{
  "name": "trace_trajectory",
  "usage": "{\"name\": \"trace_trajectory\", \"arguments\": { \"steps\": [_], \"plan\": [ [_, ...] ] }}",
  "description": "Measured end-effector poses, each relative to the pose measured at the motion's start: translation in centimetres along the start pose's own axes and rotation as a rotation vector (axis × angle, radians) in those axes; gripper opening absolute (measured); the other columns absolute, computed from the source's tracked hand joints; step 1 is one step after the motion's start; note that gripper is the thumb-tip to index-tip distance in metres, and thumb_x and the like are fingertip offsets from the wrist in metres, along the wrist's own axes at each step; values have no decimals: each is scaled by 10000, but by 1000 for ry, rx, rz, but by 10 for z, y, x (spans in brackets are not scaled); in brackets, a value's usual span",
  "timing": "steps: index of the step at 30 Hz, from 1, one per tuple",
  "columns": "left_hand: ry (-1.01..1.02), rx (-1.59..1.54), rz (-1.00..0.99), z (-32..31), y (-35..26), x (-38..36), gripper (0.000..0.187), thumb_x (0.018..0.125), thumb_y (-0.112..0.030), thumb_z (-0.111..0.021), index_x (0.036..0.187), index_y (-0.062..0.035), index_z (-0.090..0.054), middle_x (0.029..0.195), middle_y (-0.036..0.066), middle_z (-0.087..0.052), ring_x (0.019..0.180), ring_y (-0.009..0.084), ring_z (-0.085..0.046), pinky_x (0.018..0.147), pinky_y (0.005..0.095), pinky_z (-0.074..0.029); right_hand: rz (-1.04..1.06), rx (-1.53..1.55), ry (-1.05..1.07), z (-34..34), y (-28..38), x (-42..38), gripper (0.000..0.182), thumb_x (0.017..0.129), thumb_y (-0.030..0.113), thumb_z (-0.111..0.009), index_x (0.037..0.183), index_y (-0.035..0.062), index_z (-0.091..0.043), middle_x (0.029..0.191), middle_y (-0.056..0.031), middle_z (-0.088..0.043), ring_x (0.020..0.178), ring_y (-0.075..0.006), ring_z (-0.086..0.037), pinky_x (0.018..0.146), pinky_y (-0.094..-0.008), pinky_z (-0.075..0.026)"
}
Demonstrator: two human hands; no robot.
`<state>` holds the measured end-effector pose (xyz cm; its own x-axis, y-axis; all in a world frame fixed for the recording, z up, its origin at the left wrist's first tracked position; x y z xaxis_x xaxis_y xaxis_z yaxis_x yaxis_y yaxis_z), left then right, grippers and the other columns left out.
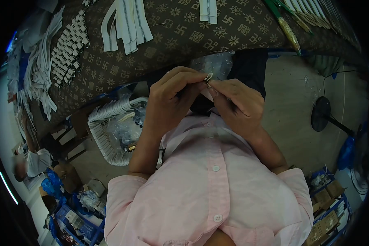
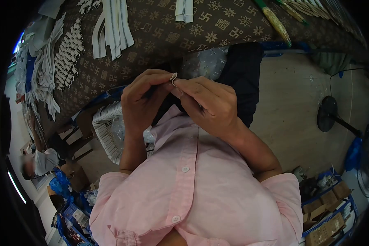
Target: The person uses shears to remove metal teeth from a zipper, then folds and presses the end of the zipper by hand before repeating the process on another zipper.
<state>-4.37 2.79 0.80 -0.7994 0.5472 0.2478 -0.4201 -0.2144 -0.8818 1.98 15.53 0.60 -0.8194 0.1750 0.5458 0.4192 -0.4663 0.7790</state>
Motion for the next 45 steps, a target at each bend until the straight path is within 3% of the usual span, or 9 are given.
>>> {"name": "trace_trajectory", "arguments": {
  "steps": [6,9,15,18,23,36,38,41,45],
  "plan": [
    [68,67,-129,2,-3,1,179,724,47,-638,892,-9,-610,806,92,-605,673,189,-594,545,259,-472,8,-16,34,-1,0,-3,180,672,-100,-641,840,-38,-629,732,-119,-643,607,-170,-624,521,-231,-484],
    [99,83,-134,1,-3,-2,186,721,36,-644,896,-14,-604,775,88,-595,654,199,-582,533,264,-463,39,-8,36,-1,-2,-6,210,658,-70,-662,853,-4,-622,731,-97,-636,547,-165,-604,456,-230,-453],
    [122,156,-172,1,-3,-5,152,704,18,-638,844,-8,-584,736,94,-578,627,205,-565,542,289,-448,-88,80,50,-3,-3,-9,180,687,-42,-673,856,-6,-621,736,-99,-640,562,-158,-611,464,-229,-455],
    [143,119,-132,3,-3,-4,138,689,24,-613,818,-5,-572,717,93,-563,607,214,-550,535,294,-434,-61,71,34,-1,1,-7,171,700,-11,-687,857,-10,-620,732,-107,-639,580,-161,-621,469,-230,-459],
    [263,53,-33,3,1,-4,109,675,7,-553,784,3,-548,675,100,-526,586,227,-531,533,303,-425,-291,96,114,0,-6,-8,170,722,18,-683,877,-13,-623,748,-108,-644,617,-176,-634,507,-237,-475],
    [313,2,1,-3,4,-1,111,675,1,-528,785,5,-542,678,99,-522,585,229,-529,533,312,-424,-328,222,213,-4,-14,-8,103,743,0,-652,840,0,-619,778,-101,-643,642,-171,-634,514,-241,-467],
    [224,-24,10,-4,3,0,83,715,13,-546,797,3,-547,693,95,-533,588,221,-533,526,300,-421,-268,179,168,-2,-17,-8,135,740,-25,-644,866,20,-636,795,-56,-659,574,-68,-583,440,-179,-392],
    [162,-46,-17,-6,2,0,62,747,22,-558,805,3,-552,704,91,-539,594,212,-537,521,286,-418,-267,174,153,1,-19,-4,127,737,-32,-635,853,18,-634,783,-54,-656,563,-62,-570,425,-178,-370],
    [174,-61,-66,-7,3,1,62,754,34,-558,809,6,-548,700,88,-538,582,204,-534,503,282,-408,-299,181,193,2,-17,-3,73,745,-12,-633,812,7,-611,738,-97,-628,588,-162,-609,471,-242,-444]
  ]
}}
Point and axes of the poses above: each hand's wrist, its own x-axis towards the middle knuckle, its own z-axis out of the back of the hand, y = z × x, the point moved 5 cm from there along x, towards the middle knuckle
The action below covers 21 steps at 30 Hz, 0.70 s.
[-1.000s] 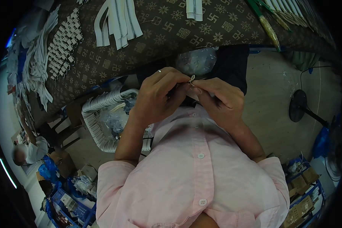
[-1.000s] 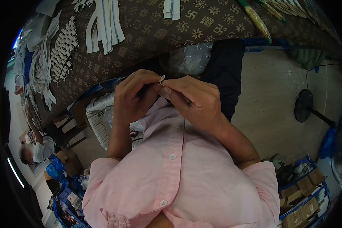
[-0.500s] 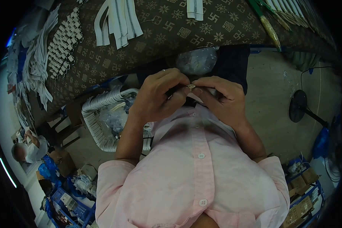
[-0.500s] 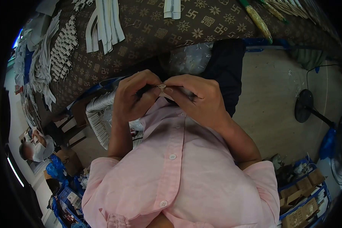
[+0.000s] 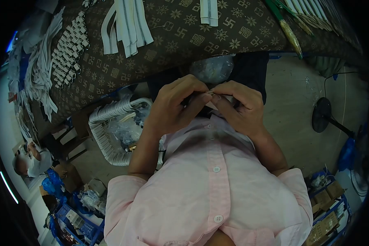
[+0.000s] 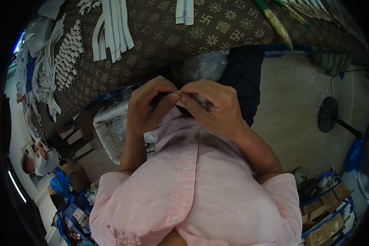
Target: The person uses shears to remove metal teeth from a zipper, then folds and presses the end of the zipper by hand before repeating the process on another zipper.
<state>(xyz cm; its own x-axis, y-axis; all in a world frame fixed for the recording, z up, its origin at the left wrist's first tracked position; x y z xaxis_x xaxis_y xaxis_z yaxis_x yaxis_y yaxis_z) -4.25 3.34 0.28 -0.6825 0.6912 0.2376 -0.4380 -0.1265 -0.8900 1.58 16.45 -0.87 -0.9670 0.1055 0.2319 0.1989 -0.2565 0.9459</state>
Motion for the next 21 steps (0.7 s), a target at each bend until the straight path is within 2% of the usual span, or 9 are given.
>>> {"name": "trace_trajectory", "arguments": {
  "steps": [3,8,14,21],
  "plan": [
    [37,-2,-8,0,1,-1,48,748,16,-563,789,5,-540,687,94,-530,561,202,-529,481,287,-396,2,27,26,-1,-1,0,67,747,-1,-636,808,5,-609,724,-92,-621,592,-154,-605,487,-245,-446],
    [72,-73,78,1,4,-1,64,740,-39,-574,731,0,-524,611,95,-507,511,205,-518,463,297,-386,-115,260,128,-5,1,1,118,750,38,-660,846,-12,-611,737,-87,-627,632,-136,-612,561,-232,-468],
    [157,-111,131,1,3,1,94,747,-64,-592,736,6,-531,607,104,-525,494,215,-517,455,299,-388,-102,213,260,2,5,5,142,756,62,-665,865,-14,-615,743,-89,-633,624,-133,-619,546,-218,-471],
    [183,-144,245,-2,8,-1,112,798,-95,-578,756,4,-548,635,97,-545,526,171,-533,471,275,-393,-54,171,153,0,-4,3,120,722,55,-671,800,-11,-609,702,-77,-618,569,-102,-558,499,-219,-414]
  ]
}}
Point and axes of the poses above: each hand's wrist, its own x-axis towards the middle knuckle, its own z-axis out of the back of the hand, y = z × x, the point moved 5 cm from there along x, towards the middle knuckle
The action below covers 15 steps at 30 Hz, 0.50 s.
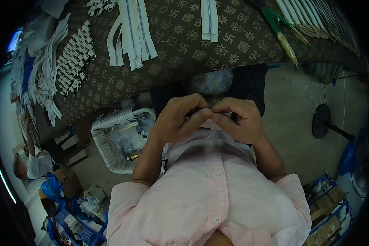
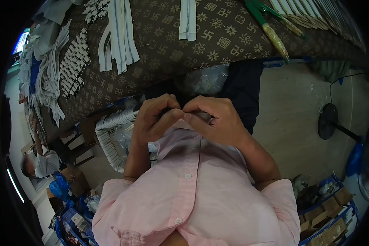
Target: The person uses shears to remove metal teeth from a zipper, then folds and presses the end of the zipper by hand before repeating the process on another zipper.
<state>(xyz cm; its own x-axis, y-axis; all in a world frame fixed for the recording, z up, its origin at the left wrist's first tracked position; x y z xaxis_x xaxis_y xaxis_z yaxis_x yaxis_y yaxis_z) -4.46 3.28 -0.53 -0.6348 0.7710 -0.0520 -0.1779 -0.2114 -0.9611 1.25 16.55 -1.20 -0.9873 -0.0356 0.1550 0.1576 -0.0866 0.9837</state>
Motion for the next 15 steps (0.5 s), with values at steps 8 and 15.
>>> {"name": "trace_trajectory", "arguments": {
  "steps": [8,15],
  "plan": [
    [-93,-239,-1,-6,4,0,121,797,-105,-630,790,3,-576,686,66,-579,581,111,-552,497,244,-406,-65,145,-112,4,-6,-4,23,725,-23,-573,744,-17,-584,622,-46,-570,520,-56,-462,467,-199,-336],
    [-88,-52,-135,-5,-4,-1,94,756,-71,-606,719,0,-556,632,64,-550,532,103,-513,461,250,-365,20,61,-12,-1,1,0,24,738,-12,-556,750,-19,-576,638,-70,-573,496,-92,-514,444,-230,-389]
  ]
}}
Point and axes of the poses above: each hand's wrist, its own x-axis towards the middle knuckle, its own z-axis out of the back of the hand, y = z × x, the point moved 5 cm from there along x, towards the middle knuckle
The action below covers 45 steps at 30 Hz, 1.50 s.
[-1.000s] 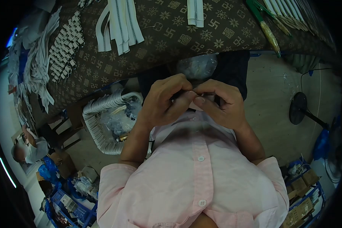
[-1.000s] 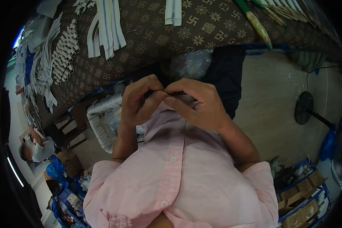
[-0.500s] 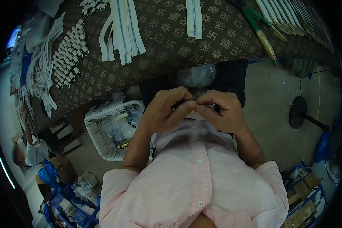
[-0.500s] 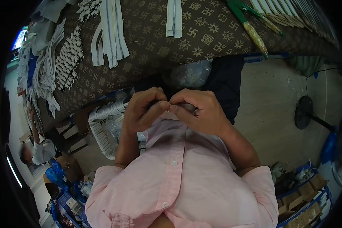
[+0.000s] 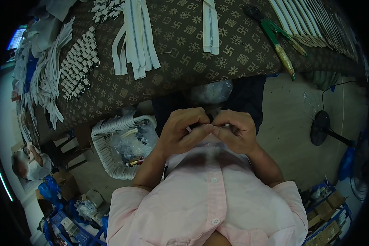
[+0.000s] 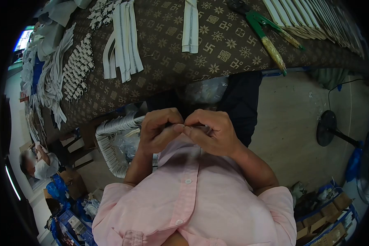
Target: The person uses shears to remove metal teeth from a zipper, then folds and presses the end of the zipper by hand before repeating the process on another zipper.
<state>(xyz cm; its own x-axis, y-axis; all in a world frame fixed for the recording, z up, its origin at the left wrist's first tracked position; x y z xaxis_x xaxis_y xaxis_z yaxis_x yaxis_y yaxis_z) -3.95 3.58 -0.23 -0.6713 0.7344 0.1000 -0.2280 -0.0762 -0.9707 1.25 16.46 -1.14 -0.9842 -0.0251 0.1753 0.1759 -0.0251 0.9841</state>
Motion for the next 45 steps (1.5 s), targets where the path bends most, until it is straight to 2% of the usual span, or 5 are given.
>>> {"name": "trace_trajectory", "arguments": {
  "steps": [12,24,31,33,45],
  "plan": [
    [62,-176,182,3,11,-12,129,763,-94,-598,701,-4,-531,593,35,-496,519,70,-436,451,239,-312,13,-51,246,-7,6,6,63,767,31,-611,803,-7,-577,676,-87,-579,549,-145,-561,489,-239,-415],
    [-268,-305,66,6,4,-11,99,777,-45,-638,850,14,-605,751,31,-578,635,79,-520,562,210,-404,-71,93,-144,-8,-4,0,51,787,26,-575,802,-20,-592,704,-67,-606,562,-78,-533,509,-210,-422],
    [-268,29,-121,20,-10,6,55,768,-30,-619,800,12,-604,681,67,-574,589,88,-511,522,227,-396,286,-172,-42,4,5,19,235,797,141,-640,959,-20,-585,881,-135,-614,783,-230,-600,696,-307,-473],
    [-283,-58,101,13,-6,-5,56,760,-22,-618,802,9,-600,685,60,-571,583,94,-507,518,225,-393,106,-3,-28,-5,4,8,294,792,182,-652,999,-13,-581,899,-135,-613,827,-249,-596,739,-313,-468],
    [-138,-51,63,15,-10,1,108,744,-39,-658,835,1,-616,724,54,-573,641,99,-526,572,228,-411,158,-164,-47,4,20,15,101,714,-9,-664,785,2,-593,760,-92,-606,605,-164,-571,510,-239,-429]
  ]
}}
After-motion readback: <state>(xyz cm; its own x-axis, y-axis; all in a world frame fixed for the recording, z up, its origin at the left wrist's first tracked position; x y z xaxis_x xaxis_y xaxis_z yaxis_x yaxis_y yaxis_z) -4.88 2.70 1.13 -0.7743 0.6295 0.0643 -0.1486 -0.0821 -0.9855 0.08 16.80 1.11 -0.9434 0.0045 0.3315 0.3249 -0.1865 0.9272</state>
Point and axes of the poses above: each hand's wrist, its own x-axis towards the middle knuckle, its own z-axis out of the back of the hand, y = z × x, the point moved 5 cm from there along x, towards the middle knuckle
